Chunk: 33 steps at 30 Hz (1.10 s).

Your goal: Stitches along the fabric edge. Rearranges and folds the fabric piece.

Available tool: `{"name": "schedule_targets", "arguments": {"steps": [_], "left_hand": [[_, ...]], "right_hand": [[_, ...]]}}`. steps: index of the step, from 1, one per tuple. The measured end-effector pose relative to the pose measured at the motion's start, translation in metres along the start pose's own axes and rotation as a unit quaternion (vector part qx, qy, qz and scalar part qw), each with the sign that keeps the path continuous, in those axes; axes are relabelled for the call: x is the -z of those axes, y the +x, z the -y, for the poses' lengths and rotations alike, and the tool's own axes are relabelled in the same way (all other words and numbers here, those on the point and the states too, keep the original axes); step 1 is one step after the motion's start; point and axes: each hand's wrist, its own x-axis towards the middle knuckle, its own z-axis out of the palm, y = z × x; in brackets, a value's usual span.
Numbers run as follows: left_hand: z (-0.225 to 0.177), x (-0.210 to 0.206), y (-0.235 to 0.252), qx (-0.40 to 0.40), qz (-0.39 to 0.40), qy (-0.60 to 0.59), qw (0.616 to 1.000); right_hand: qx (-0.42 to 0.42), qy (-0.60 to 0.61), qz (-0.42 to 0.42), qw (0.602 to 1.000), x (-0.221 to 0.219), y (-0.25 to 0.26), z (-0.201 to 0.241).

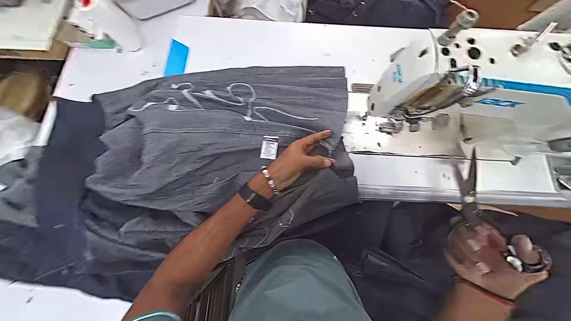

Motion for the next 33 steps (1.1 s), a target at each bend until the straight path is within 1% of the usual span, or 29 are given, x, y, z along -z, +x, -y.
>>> {"name": "schedule_targets", "arguments": {"steps": [1, 2, 4, 6, 9, 10, 12, 13, 15, 16, 17, 18, 19, 20, 21, 22, 23, 24, 25, 26, 27, 28, 29, 30, 31, 32, 33], "left_hand": [[0.000, 0.002, 0.001, 0.003, 0.009, 0.003, 1.000], [0.000, 0.003, 0.000, 0.011, 0.017, 0.009, 1.000], [0.000, 0.007, 0.003, 0.017, 0.036, 0.002, 0.999], [0.003, 0.011, 0.008, 0.016, 0.052, -0.024, 0.998], [0.004, 0.012, 0.007, 0.020, 0.060, -0.023, 0.998], [0.003, 0.011, 0.005, 0.020, 0.064, -0.005, 0.998], [0.008, 0.006, -0.003, 0.015, 0.099, 0.088, 0.991], [0.014, 0.002, -0.010, 0.003, 0.123, 0.143, 0.982], [0.038, -0.008, -0.036, -0.038, 0.202, 0.246, 0.947], [0.052, -0.012, -0.049, -0.052, 0.257, 0.289, 0.921], [0.060, -0.013, -0.057, -0.045, 0.323, 0.331, 0.886], [0.060, -0.017, -0.060, -0.029, 0.385, 0.349, 0.854], [0.051, -0.021, -0.057, -0.024, 0.423, 0.345, 0.838], [0.033, -0.024, -0.048, -0.032, 0.430, 0.334, 0.838], [0.008, -0.025, -0.034, -0.053, 0.400, 0.336, 0.851], [-0.019, -0.023, -0.014, -0.085, 0.336, 0.365, 0.864], [-0.045, -0.018, 0.012, -0.123, 0.245, 0.416, 0.867], [-0.068, -0.009, 0.042, -0.152, 0.145, 0.480, 0.852], [-0.088, 0.006, 0.075, -0.159, 0.050, 0.546, 0.821], [-0.104, 0.025, 0.108, -0.145, -0.033, 0.601, 0.785], [-0.112, 0.045, 0.139, -0.130, -0.091, 0.642, 0.750], [-0.114, 0.065, 0.166, -0.110, -0.123, 0.671, 0.722], [-0.113, 0.082, 0.188, -0.094, -0.139, 0.693, 0.701], [-0.109, 0.096, 0.203, -0.087, -0.148, 0.705, 0.688], [-0.102, 0.108, 0.210, -0.087, -0.155, 0.705, 0.687], [-0.093, 0.115, 0.211, -0.095, -0.161, 0.693, 0.696], [-0.083, 0.117, 0.203, -0.105, -0.161, 0.685, 0.703]], "right_hand": [[-0.024, 0.053, 0.066, 0.996, -0.013, -0.006, -0.012], [-0.050, 0.070, 0.100, 0.991, -0.029, -0.010, -0.025], [-0.122, 0.010, 0.146, 0.982, -0.062, -0.001, -0.038], [-0.188, -0.032, 0.190, 0.963, -0.075, 0.017, -0.046], [-0.245, -0.068, 0.235, 0.938, -0.087, 0.043, -0.054], [-0.258, -0.094, 0.254, 0.927, -0.092, 0.049, -0.054], [-0.270, -0.156, 0.283, 0.907, -0.096, 0.050, -0.044], [-0.254, -0.184, 0.276, 0.909, -0.096, 0.045, -0.034], [-0.187, -0.213, 0.225, 0.932, -0.086, 0.023, -0.009], [-0.147, -0.227, 0.177, 0.946, -0.079, 0.013, 0.002], [-0.108, -0.253, 0.112, 0.955, -0.071, 0.007, 0.012], [-0.071, -0.306, 0.037, 0.949, -0.062, 0.006, 0.020], [-0.044, -0.391, -0.033, 0.919, -0.053, 0.011, 0.025], [-0.034, -0.496, -0.083, 0.863, -0.042, 0.023, 0.029], [-0.044, -0.605, -0.117, 0.786, -0.030, 0.038, 0.034], [-0.073, -0.709, -0.137, 0.688, -0.022, 0.055, 0.039], [-0.105, -0.782, -0.150, 0.596, -0.022, 0.070, 0.044], [-0.116, -0.826, -0.150, 0.531, -0.028, 0.079, 0.044], [-0.103, -0.855, -0.139, 0.489, -0.044, 0.084, 0.041], [-0.059, -0.872, -0.109, 0.473, -0.067, 0.085, 0.033], [0.004, -0.876, -0.063, 0.479, -0.094, 0.082, 0.018], [0.072, -0.863, -0.004, 0.500, -0.122, 0.077, -0.006], [0.133, -0.834, 0.072, 0.531, -0.146, 0.074, -0.038], [0.173, -0.799, 0.154, 0.554, -0.164, 0.073, -0.075], [0.194, -0.781, 0.226, 0.550, -0.174, 0.072, -0.113], [0.229, -0.767, 0.274, 0.533, -0.171, 0.070, -0.147], [0.289, -0.747, 0.291, 0.523, -0.160, 0.063, -0.172]]}}
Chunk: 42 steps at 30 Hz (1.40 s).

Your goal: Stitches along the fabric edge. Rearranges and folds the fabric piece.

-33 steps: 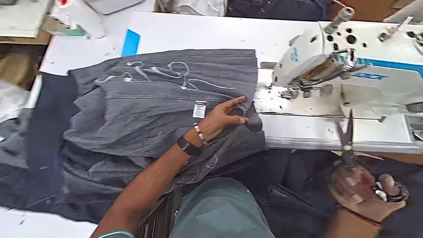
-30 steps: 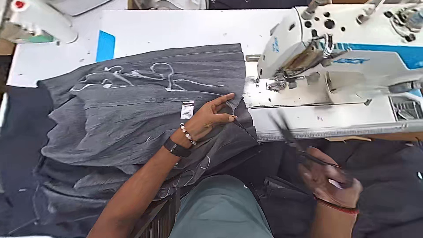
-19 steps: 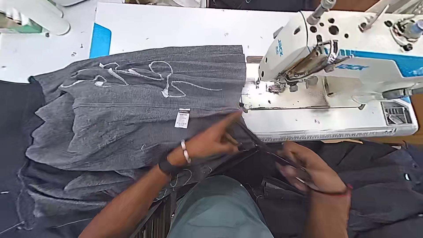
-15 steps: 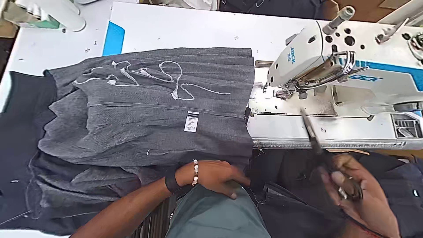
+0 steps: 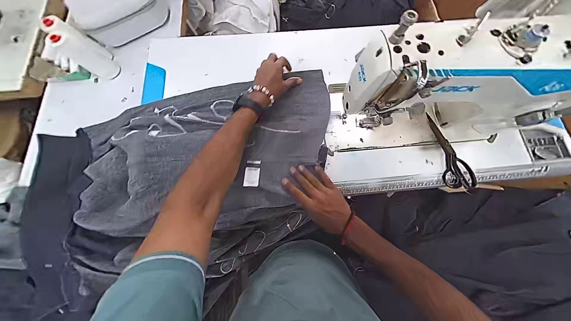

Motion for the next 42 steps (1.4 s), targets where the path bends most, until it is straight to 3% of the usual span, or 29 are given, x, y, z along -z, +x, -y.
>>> {"name": "schedule_targets", "arguments": {"steps": [2, 4, 7, 10, 12, 14, 16, 17, 19, 23, 26, 29, 33, 42], "left_hand": [[-0.012, -0.009, -0.044, -0.019, -0.003, -0.011, 1.000], [-0.032, -0.019, -0.113, -0.032, -0.024, -0.010, 0.999], [-0.059, -0.039, -0.190, -0.053, -0.036, -0.020, 0.998], [-0.069, -0.045, -0.205, -0.057, -0.039, -0.034, 0.997], [-0.067, -0.043, -0.206, -0.058, -0.034, -0.061, 0.996], [-0.066, -0.040, -0.201, -0.066, -0.029, -0.083, 0.994], [-0.067, -0.041, -0.202, -0.076, -0.029, -0.100, 0.992], [-0.068, -0.041, -0.204, -0.081, -0.030, -0.108, 0.990], [-0.070, -0.041, -0.204, -0.090, -0.036, -0.119, 0.988], [-0.082, -0.036, -0.200, -0.087, -0.022, -0.120, 0.989], [-0.108, -0.033, -0.191, -0.114, 0.037, -0.118, 0.986], [-0.132, -0.042, -0.181, -0.138, 0.037, -0.162, 0.976], [-0.143, -0.044, -0.179, -0.134, 0.003, -0.206, 0.969], [-0.152, -0.052, -0.190, -0.197, -0.126, -0.091, 0.968]], "right_hand": [[0.057, -0.008, -0.107, 0.993, -0.024, -0.036, 0.007], [0.053, 0.015, -0.105, 0.993, -0.036, -0.064, 0.008], [-0.127, 0.076, 0.108, 0.983, -0.082, -0.059, 0.014], [-0.334, 0.142, 0.345, 0.866, -0.077, -0.008, 0.015], [-0.298, 0.190, 0.416, 0.838, -0.026, 0.010, 0.025], [-0.242, 0.256, 0.337, 0.873, 0.026, 0.002, 0.025], [-0.313, 0.238, 0.070, 0.917, 0.056, -0.012, 0.019], [-0.354, 0.195, -0.053, 0.913, 0.062, -0.012, 0.006], [-0.399, 0.147, -0.161, 0.890, 0.063, -0.006, -0.035], [-0.435, 0.277, -0.216, 0.829, 0.048, 0.003, -0.071], [-0.426, 0.287, -0.223, 0.828, 0.044, 0.002, -0.068], [-0.410, 0.299, -0.256, 0.823, 0.044, -0.001, -0.068], [-0.408, 0.195, -0.297, 0.841, 0.039, -0.001, -0.068], [-0.379, 0.015, -0.291, 0.878, 0.046, 0.009, -0.055]]}}
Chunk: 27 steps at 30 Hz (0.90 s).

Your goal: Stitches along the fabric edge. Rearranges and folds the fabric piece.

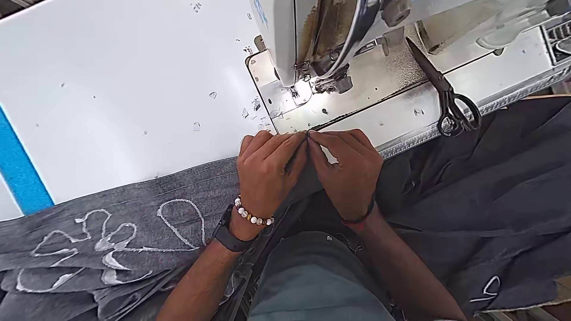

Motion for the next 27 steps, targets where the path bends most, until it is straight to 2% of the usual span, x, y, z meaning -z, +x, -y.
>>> {"name": "schedule_targets", "arguments": {"steps": [3, 5, 10, 13, 16, 19, 22, 25, 27], "left_hand": [[-0.001, -0.001, 0.001, 0.011, 0.004, 0.010, 1.000], [0.000, -0.001, 0.001, 0.025, 0.007, 0.000, 1.000], [0.003, 0.001, 0.004, 0.146, 0.031, -0.157, 0.976], [0.003, 0.002, 0.004, 0.133, 0.030, -0.173, 0.976], [0.003, 0.006, 0.005, 0.102, 0.038, -0.134, 0.985], [0.000, 0.014, 0.007, 0.132, 0.084, -0.122, 0.980], [-0.004, 0.020, 0.009, 0.185, 0.125, -0.101, 0.970], [-0.004, 0.020, 0.009, 0.180, 0.127, -0.096, 0.971], [-0.001, 0.018, 0.009, 0.166, 0.105, -0.101, 0.975]], "right_hand": [[-0.002, -0.002, 0.046, 0.999, 0.005, -0.001, 0.003], [-0.020, 0.038, 0.085, 0.995, 0.010, -0.001, 0.003], [-0.130, 0.188, 0.146, 0.962, 0.013, 0.006, -0.007], [-0.181, 0.246, 0.178, 0.936, 0.015, 0.010, -0.012], [-0.190, 0.269, 0.175, 0.928, 0.019, 0.012, -0.010], [-0.197, 0.249, 0.146, 0.937, 0.013, 0.010, -0.009], [-0.161, 0.172, 0.083, 0.968, -0.004, 0.004, -0.005], [-0.027, 0.041, -0.022, 0.999, -0.020, -0.002, -0.004], [0.035, -0.023, -0.041, 0.998, -0.021, -0.002, -0.002]]}}
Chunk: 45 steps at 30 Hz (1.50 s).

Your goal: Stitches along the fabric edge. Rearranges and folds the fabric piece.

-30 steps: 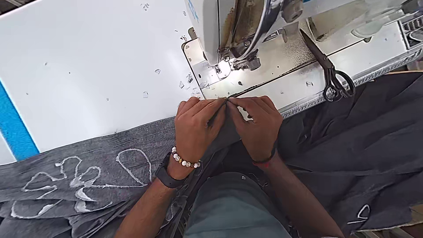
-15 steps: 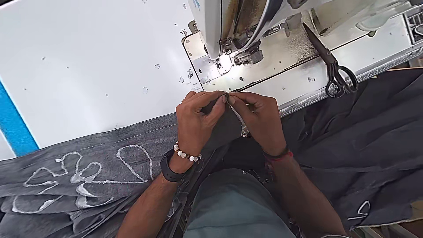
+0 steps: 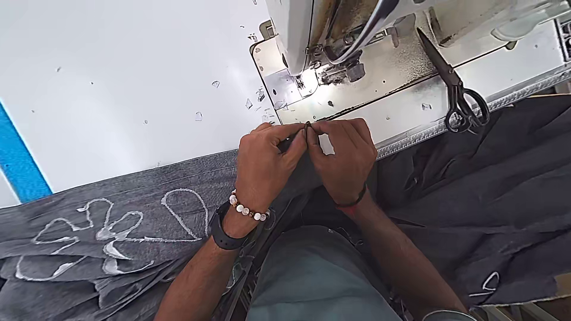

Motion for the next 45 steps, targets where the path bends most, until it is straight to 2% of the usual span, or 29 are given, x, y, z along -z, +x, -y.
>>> {"name": "schedule_targets", "arguments": {"steps": [3, 8, 11, 13, 15, 18, 21, 26, 33, 42, 45], "left_hand": [[0.002, 0.000, 0.002, 0.006, -0.008, -0.014, 1.000], [0.003, 0.003, 0.003, 0.049, 0.014, -0.090, 0.995], [0.003, 0.009, 0.007, 0.095, 0.043, -0.147, 0.984], [0.008, 0.013, 0.008, 0.093, 0.060, -0.169, 0.979], [0.012, 0.011, 0.017, 0.068, 0.059, -0.132, 0.987], [0.022, -0.003, 0.040, -0.030, 0.023, 0.000, 0.999], [0.028, -0.012, 0.048, -0.125, -0.006, 0.108, 0.986], [0.037, -0.018, 0.049, -0.215, -0.055, 0.170, 0.960], [0.060, 0.000, 0.028, -0.243, 0.053, 0.218, 0.944], [0.065, -0.005, 0.064, -0.245, 0.028, 0.258, 0.934], [0.066, -0.003, 0.062, -0.266, 0.027, 0.245, 0.932]], "right_hand": [[0.034, -0.026, 0.008, 0.999, 0.005, 0.000, 0.003], [0.022, 0.005, 0.059, 0.998, 0.013, 0.003, 0.003], [-0.060, 0.068, 0.089, 0.992, 0.011, 0.002, 0.001], [-0.127, 0.076, 0.107, 0.983, 0.007, 0.003, 0.001], [-0.126, 0.048, 0.094, 0.986, 0.000, 0.007, 0.000], [-0.038, -0.041, 0.080, 0.995, -0.013, 0.011, -0.003], [0.012, -0.120, 0.091, 0.989, -0.022, 0.013, -0.002], [0.046, -0.168, 0.146, 0.974, -0.016, 0.009, 0.007], [0.065, -0.156, 0.185, 0.968, -0.010, -0.002, -0.003], [0.050, -0.161, 0.227, 0.959, -0.014, 0.038, -0.012], [0.022, -0.122, 0.296, 0.947, 0.004, 0.043, -0.011]]}}
